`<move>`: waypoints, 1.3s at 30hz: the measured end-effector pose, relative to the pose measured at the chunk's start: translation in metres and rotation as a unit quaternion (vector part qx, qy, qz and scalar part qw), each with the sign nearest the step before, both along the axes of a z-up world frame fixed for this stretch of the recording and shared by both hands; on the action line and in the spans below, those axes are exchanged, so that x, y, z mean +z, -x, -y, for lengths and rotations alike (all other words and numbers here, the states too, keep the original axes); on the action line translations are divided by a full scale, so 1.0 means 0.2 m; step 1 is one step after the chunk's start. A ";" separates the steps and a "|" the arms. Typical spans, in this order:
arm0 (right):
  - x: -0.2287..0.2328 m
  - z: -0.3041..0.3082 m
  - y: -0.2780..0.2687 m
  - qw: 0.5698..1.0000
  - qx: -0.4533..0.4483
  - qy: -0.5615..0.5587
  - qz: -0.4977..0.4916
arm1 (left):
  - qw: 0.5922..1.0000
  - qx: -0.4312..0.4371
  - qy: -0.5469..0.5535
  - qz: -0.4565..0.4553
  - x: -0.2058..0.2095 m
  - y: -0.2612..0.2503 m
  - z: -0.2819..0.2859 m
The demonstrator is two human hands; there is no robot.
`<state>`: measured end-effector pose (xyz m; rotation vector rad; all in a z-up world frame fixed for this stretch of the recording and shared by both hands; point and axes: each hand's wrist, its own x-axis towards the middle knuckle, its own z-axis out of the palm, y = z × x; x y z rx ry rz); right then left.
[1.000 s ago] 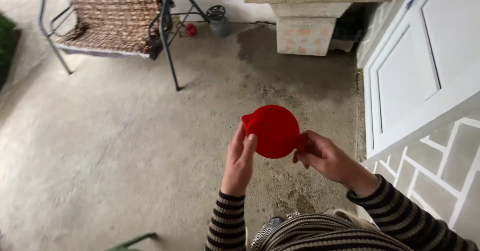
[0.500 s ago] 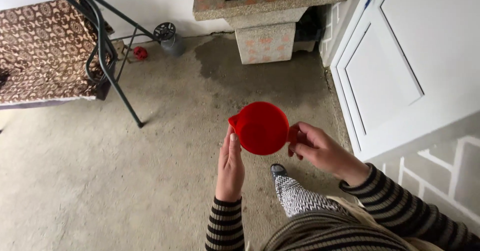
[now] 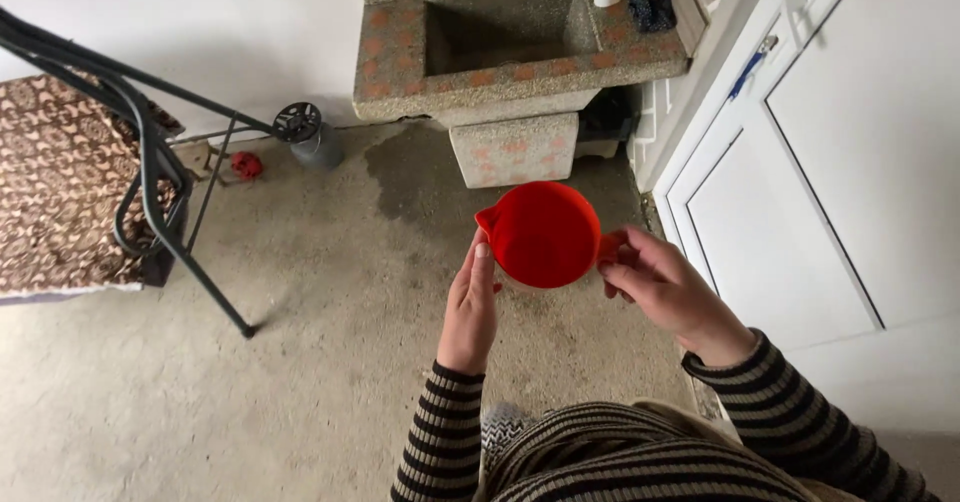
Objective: The person repeatedly fills a red plastic cup with water from a stone sink faucet and pours it into a toilet bowl. The person walks back and forth between the sink and the toilet multiple times to repeat the filling and pouring process.
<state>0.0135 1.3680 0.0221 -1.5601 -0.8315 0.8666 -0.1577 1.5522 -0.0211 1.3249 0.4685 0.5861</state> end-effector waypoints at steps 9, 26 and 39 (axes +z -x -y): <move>-0.01 -0.46 -0.41 0.992 -0.127 0.000 0.027 | 0.997 -0.052 0.037 -0.052 -0.05 -0.60 -0.53; 0.12 -1.64 -1.47 0.963 -0.212 -0.017 0.165 | 0.989 -0.146 -0.012 0.000 0.04 -1.90 -1.79; -0.10 -2.26 -2.49 0.985 -0.116 -0.002 0.130 | 0.992 -0.090 0.002 0.092 -0.03 -2.77 -2.39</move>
